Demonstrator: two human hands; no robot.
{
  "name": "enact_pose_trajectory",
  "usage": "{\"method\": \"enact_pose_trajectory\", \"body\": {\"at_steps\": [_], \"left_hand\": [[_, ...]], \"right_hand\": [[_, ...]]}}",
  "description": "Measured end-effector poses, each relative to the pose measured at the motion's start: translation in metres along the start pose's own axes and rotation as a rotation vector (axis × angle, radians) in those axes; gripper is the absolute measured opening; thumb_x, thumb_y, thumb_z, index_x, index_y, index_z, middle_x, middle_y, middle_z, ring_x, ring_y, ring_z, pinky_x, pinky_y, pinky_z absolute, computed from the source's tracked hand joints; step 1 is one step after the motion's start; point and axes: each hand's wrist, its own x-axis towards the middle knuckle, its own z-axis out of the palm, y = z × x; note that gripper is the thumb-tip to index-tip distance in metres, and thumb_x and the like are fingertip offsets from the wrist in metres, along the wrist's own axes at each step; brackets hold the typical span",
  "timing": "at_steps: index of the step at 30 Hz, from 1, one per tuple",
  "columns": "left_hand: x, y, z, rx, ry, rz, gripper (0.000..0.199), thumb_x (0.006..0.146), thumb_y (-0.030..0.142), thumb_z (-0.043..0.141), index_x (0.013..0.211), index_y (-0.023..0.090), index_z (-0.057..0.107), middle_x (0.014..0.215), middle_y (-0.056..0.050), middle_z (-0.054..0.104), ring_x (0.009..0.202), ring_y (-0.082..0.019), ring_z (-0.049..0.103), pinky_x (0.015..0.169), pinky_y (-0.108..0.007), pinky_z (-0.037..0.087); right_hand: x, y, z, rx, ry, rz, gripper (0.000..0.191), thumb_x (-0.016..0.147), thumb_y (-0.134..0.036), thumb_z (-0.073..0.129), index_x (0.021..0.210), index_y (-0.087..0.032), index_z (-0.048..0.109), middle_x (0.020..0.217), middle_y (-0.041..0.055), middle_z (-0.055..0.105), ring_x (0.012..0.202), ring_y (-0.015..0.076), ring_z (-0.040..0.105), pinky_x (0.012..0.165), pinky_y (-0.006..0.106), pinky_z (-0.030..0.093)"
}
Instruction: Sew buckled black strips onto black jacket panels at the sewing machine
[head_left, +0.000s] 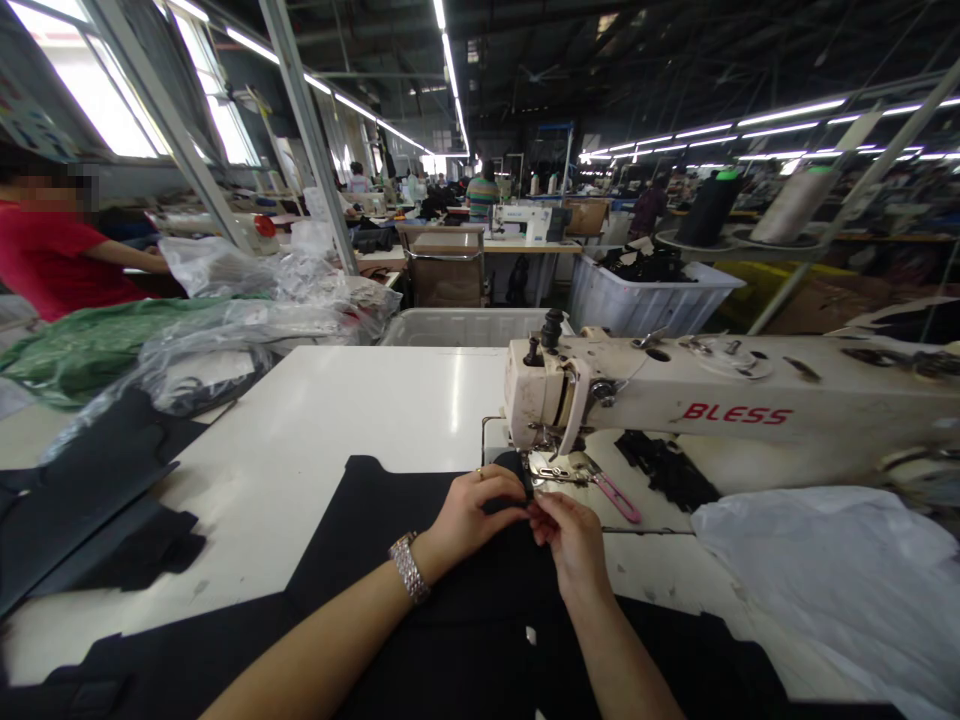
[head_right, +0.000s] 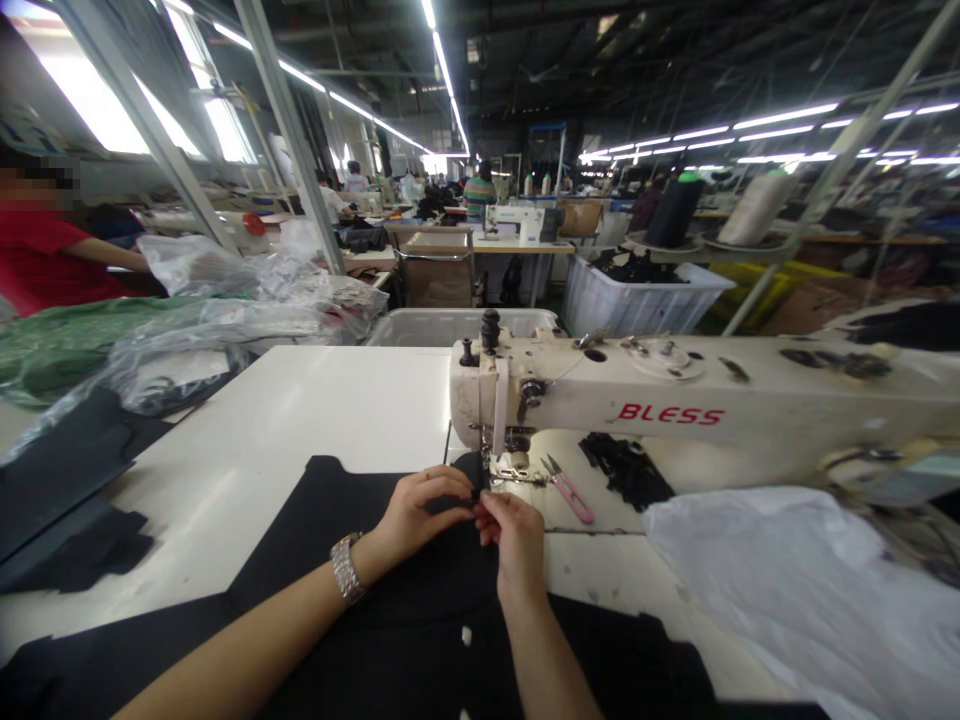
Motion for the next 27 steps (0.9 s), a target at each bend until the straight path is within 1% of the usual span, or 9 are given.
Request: {"method": "enact_pose_trajectory", "body": {"at_steps": [3, 6, 9, 15, 19, 21, 24, 26, 27], "left_hand": [[0.001, 0.002, -0.004, 0.256, -0.036, 0.220, 0.012, 0.077, 0.021, 0.055, 0.083, 0.016, 0.063, 0.087, -0.010, 0.062, 0.078, -0.017, 0.059, 0.070, -0.025, 0.049], [0.002, 0.001, -0.006, 0.364, -0.099, 0.310, 0.017, 0.081, 0.018, 0.049, 0.092, 0.016, 0.062, 0.085, -0.009, 0.064, 0.077, -0.016, 0.061, 0.069, -0.024, 0.050], [0.003, 0.001, -0.007, 0.442, -0.132, 0.384, 0.019, 0.081, 0.017, 0.048, 0.092, 0.016, 0.063, 0.083, -0.009, 0.064, 0.075, -0.016, 0.061, 0.067, -0.024, 0.050], [0.001, 0.001, -0.004, 0.500, -0.131, 0.437, 0.019, 0.080, 0.014, 0.049, 0.094, 0.015, 0.062, 0.084, -0.010, 0.065, 0.075, -0.017, 0.061, 0.066, -0.023, 0.049], [-0.001, -0.003, -0.001, 0.507, -0.146, 0.384, 0.017, 0.080, 0.016, 0.049, 0.092, 0.014, 0.062, 0.082, -0.010, 0.065, 0.073, -0.016, 0.061, 0.066, -0.023, 0.049], [0.001, -0.008, 0.000, 0.491, -0.134, 0.330, 0.017, 0.080, 0.016, 0.048, 0.090, 0.016, 0.062, 0.080, -0.009, 0.065, 0.071, -0.015, 0.061, 0.065, -0.024, 0.049], [0.010, -0.018, 0.000, 0.472, -0.122, 0.282, 0.015, 0.080, 0.017, 0.048, 0.085, 0.016, 0.062, 0.079, -0.008, 0.064, 0.069, -0.015, 0.060, 0.064, -0.023, 0.049], [0.019, -0.027, 0.000, 0.474, -0.159, 0.283, 0.016, 0.080, 0.018, 0.047, 0.082, 0.016, 0.062, 0.077, -0.008, 0.064, 0.069, -0.015, 0.060, 0.064, -0.024, 0.048], [0.024, -0.032, 0.000, 0.472, -0.195, 0.292, 0.017, 0.081, 0.018, 0.045, 0.081, 0.016, 0.062, 0.076, -0.008, 0.064, 0.069, -0.015, 0.059, 0.064, -0.024, 0.048]], "right_hand": [[0.001, -0.001, 0.000, 0.036, 0.007, 0.046, 0.022, 0.052, -0.033, 0.065, 0.047, -0.013, 0.055, 0.044, -0.0001, 0.053, 0.037, 0.0067, 0.042, 0.032, 0.017, 0.028], [0.000, -0.004, 0.001, 0.044, -0.013, 0.099, 0.023, 0.050, -0.033, 0.064, 0.043, -0.014, 0.053, 0.039, -0.0016, 0.049, 0.033, 0.0056, 0.038, 0.029, 0.017, 0.024], [-0.002, -0.007, 0.002, 0.035, -0.045, 0.143, 0.023, 0.048, -0.033, 0.062, 0.042, -0.014, 0.051, 0.037, -0.0024, 0.046, 0.031, 0.0056, 0.036, 0.028, 0.017, 0.022], [0.003, -0.005, 0.000, -0.054, -0.089, 0.152, 0.024, 0.050, -0.038, 0.057, 0.042, -0.017, 0.047, 0.038, -0.0027, 0.044, 0.032, 0.0074, 0.037, 0.028, 0.019, 0.024], [-0.003, -0.010, -0.013, -0.179, -0.115, 0.075, 0.023, 0.056, -0.039, 0.059, 0.053, -0.016, 0.054, 0.048, 0.0004, 0.053, 0.042, 0.0116, 0.048, 0.036, 0.021, 0.034], [-0.013, -0.013, -0.028, -0.311, -0.113, -0.044, 0.021, 0.057, -0.036, 0.063, 0.067, -0.017, 0.061, 0.059, 0.0017, 0.059, 0.054, 0.0149, 0.054, 0.047, 0.024, 0.042], [-0.036, -0.009, -0.053, -0.775, -0.142, -0.385, 0.027, 0.066, -0.030, 0.059, 0.091, -0.022, 0.061, 0.071, 0.0021, 0.061, 0.065, 0.0180, 0.056, 0.062, 0.031, 0.046], [-0.048, -0.002, -0.066, -1.107, -0.197, -0.611, 0.032, 0.070, -0.027, 0.055, 0.102, -0.023, 0.057, 0.075, 0.0030, 0.061, 0.068, 0.0195, 0.057, 0.064, 0.034, 0.047], [-0.053, 0.002, -0.070, -1.211, -0.223, -0.686, 0.034, 0.071, -0.027, 0.056, 0.104, -0.023, 0.056, 0.077, 0.0035, 0.060, 0.069, 0.0202, 0.057, 0.063, 0.034, 0.047]]}}
